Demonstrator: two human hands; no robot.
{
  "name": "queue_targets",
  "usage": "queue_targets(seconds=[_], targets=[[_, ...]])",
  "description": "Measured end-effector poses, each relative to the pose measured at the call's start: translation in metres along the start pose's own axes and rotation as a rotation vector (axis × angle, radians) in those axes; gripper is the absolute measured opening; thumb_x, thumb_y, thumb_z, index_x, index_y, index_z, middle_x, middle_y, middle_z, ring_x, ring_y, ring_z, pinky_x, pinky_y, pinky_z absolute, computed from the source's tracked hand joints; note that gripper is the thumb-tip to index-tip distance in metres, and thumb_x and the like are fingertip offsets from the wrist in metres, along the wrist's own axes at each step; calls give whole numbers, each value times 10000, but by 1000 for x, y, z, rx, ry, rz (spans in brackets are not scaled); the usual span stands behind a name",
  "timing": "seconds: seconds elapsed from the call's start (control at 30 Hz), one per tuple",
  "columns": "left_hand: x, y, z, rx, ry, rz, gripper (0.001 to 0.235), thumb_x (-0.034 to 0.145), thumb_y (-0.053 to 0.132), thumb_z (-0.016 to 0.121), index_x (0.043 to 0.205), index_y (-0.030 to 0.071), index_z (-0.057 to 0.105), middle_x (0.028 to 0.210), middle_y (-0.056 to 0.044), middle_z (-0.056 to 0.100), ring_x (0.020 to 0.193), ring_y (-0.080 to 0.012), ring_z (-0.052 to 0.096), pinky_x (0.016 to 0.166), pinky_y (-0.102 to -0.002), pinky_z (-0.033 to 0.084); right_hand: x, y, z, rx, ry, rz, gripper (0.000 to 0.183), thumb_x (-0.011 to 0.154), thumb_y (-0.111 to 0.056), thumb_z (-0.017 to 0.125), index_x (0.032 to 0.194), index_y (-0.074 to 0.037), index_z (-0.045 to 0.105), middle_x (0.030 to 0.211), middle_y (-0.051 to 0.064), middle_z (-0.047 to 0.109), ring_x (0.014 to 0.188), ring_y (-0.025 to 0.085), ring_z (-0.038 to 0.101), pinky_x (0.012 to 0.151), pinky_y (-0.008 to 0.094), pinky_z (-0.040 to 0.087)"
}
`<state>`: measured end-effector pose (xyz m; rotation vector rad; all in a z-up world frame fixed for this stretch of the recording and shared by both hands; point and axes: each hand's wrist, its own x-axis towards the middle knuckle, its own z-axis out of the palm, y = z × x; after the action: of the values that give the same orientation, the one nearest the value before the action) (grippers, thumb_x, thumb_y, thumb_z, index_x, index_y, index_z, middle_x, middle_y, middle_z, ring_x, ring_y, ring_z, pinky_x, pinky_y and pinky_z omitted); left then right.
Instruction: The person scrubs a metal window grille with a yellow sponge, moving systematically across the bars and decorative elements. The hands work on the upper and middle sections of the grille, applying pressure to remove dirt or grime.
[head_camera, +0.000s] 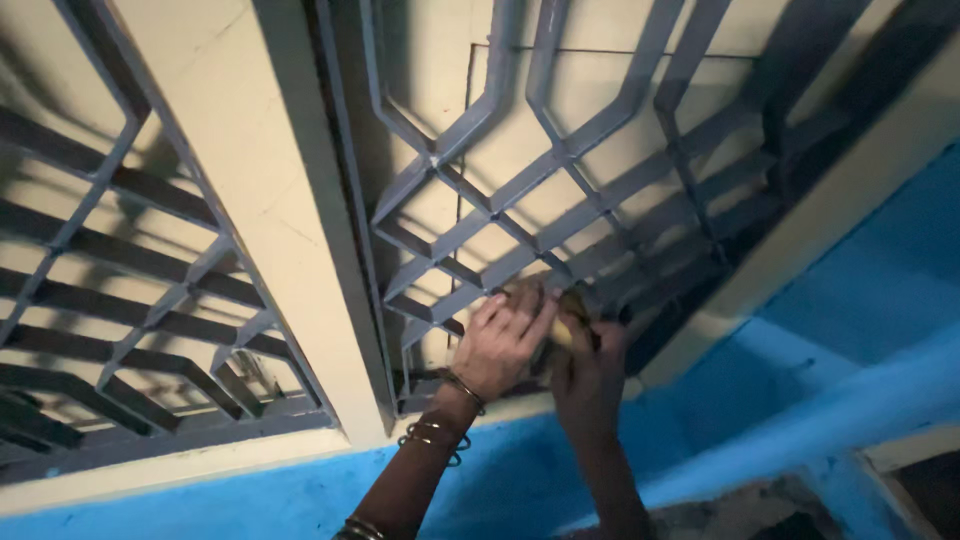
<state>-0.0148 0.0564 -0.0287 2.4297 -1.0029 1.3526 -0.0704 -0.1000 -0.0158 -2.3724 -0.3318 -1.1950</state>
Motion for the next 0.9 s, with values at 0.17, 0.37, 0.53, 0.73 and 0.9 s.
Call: queue_targets(seconds=[0.17, 0.37, 0.53, 0.73, 0.9], targets=[[1, 2, 5, -31, -70, -20, 626, 897, 198, 592, 1512, 107, 517, 1501, -182, 545, 1140, -239, 629, 1120, -429, 385, 18, -18, -29, 59, 3, -58, 319, 870, -23, 623, 1182, -34, 684, 1201, 184, 602, 1101, 372, 615, 943, 441, 523], [-1, 0, 9, -21, -22, 1, 610, 921, 205, 586, 1519, 112, 506, 1398, -127, 584, 1188, -249, 649, 1143, -433, 377, 9, 4, -6, 120, 30, 5, 298, 899, 13, 595, 1182, 22, 687, 1143, 172, 596, 950, 307, 628, 779, 387, 525], [3, -2, 1, -64, -25, 12, 625, 871, 214, 581, 1480, 80, 541, 1394, -155, 613, 1095, -241, 648, 1109, -433, 401, -58, 4, 24, 943, -139, 659, 312, 916, -33, 608, 1222, 10, 650, 1135, 182, 591, 952, 320, 618, 787, 408, 518], [3, 1, 5, -75, -89, -14, 607, 905, 226, 580, 1493, 79, 549, 1313, -124, 619, 1048, -240, 644, 1105, -443, 416, -4, 0, -9, 186, 93, -89, 376, 912, -80, 607, 1274, 15, 639, 1239, 191, 578, 1099, 357, 610, 913, 428, 525], [0, -1, 12, -30, -23, 1, 626, 870, 213, 585, 1480, 83, 535, 1434, -144, 613, 1055, -222, 646, 1091, -411, 420, 5, 5, 11, 83, 51, 0, 310, 879, -132, 679, 1171, -38, 718, 1082, 168, 555, 969, 358, 584, 832, 429, 499]])
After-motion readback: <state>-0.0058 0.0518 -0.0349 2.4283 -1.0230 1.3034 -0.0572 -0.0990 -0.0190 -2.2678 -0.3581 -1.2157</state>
